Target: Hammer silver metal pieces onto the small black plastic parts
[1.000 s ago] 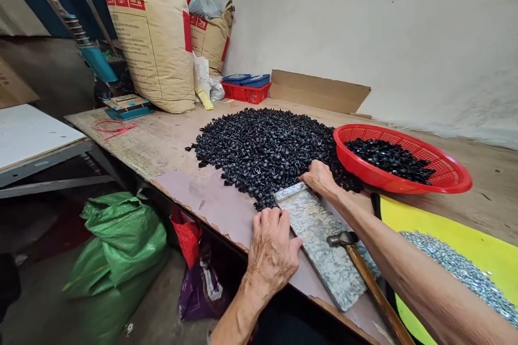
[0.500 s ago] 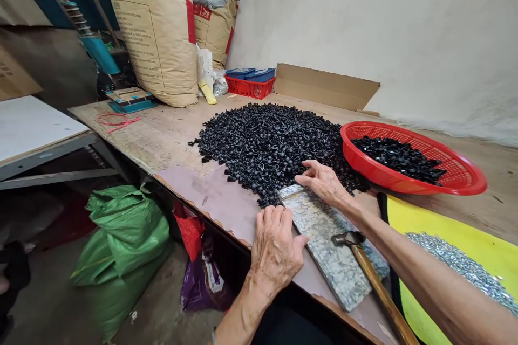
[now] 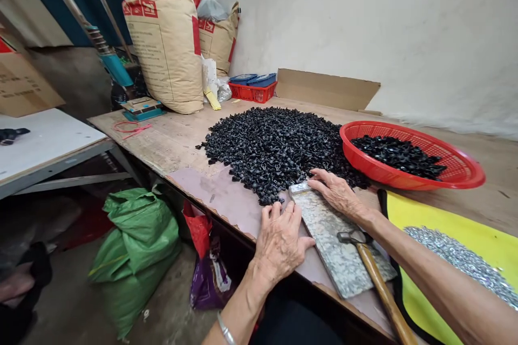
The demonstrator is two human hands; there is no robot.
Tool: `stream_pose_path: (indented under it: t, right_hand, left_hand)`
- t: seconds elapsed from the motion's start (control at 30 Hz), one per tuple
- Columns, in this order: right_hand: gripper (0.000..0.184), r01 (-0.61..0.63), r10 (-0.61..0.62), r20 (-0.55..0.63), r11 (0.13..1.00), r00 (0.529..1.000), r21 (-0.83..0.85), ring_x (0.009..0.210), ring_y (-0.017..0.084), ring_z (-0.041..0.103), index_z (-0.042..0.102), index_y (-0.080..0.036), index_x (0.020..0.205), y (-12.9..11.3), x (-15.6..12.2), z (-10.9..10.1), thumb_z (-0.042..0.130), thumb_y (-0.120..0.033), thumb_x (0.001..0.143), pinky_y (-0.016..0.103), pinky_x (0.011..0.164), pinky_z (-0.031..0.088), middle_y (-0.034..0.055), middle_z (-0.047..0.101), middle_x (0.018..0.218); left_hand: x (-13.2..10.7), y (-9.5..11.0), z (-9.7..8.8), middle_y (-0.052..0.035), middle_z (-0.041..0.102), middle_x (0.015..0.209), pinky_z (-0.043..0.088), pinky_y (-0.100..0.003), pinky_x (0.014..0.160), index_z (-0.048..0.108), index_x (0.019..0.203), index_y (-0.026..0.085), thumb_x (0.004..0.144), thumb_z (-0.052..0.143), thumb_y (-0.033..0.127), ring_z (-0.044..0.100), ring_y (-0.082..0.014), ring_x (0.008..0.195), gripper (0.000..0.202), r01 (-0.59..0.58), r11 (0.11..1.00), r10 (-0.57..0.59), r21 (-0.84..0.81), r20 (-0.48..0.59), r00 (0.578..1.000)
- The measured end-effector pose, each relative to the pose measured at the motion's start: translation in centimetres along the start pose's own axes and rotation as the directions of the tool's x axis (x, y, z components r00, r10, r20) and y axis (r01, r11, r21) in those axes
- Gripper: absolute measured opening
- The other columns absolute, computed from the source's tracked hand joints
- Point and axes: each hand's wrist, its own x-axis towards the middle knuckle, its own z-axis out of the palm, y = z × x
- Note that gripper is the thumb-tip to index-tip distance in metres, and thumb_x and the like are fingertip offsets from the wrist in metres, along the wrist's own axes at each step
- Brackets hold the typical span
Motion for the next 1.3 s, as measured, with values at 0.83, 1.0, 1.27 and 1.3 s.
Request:
stream_pose_path:
  t: [0.83,1.0,1.27,1.3]
  right_hand:
    - [0.031,-0.103,0.085,-0.105,0.978,0.991,-0.179,0.088,0.024,0.063,0.070,-0.021,0.086,3.3,-3.2,-3.8,0.044,-0.037,0.079,0.034,0.079,0.045,0.0079,0.071,0.093]
    - [0.031,-0.044,0.016,-0.128,0.975,0.992,-0.219,0.091,0.024,0.061,0.068,-0.019,0.089,2.2,-6.3,-6.2,0.046,-0.039,0.079,0.035,0.084,0.043,0.0091,0.068,0.095]
    - [0.027,-0.195,0.101,-0.248,0.901,0.963,-0.388,0.083,0.023,0.063,0.065,-0.022,0.082,3.0,-16.1,-7.7,0.043,-0.039,0.081,0.033,0.072,0.048,0.0082,0.067,0.090]
    - [0.026,-0.269,0.147,-0.297,0.863,0.943,-0.427,0.083,0.023,0.063,0.065,-0.023,0.082,3.8,-17.2,-8.0,0.044,-0.040,0.079,0.033,0.069,0.048,0.0079,0.068,0.090]
  left_hand:
    - [2.1,0.8,1.4,-0.0052,0.062,0.112,0.039,-0.039,0.085,0.065,0.090,0.021,0.069,0.068,0.028,0.047,-0.0245,0.099,0.023,0.137,0.980,-0.172,-0.141,-0.274,0.946]
    - [5.2,-3.6,-0.3,-0.0060,0.062,0.113,0.037,-0.040,0.089,0.063,0.100,0.021,0.078,0.059,0.034,0.047,-0.0246,0.105,0.027,0.175,0.984,-0.173,-0.026,-0.342,0.924]
    - [8.3,-5.9,0.1,-0.0121,0.035,0.144,0.020,-0.051,0.107,0.044,0.130,0.019,0.084,0.047,0.043,0.023,-0.0309,0.134,0.052,-0.082,0.982,0.059,0.169,0.135,0.989]
    - [8.0,-5.7,0.2,-0.0125,0.032,0.146,0.020,-0.051,0.107,0.044,0.130,0.019,0.084,0.046,0.044,0.021,-0.0314,0.135,0.052,-0.100,0.982,0.076,0.160,0.154,0.985]
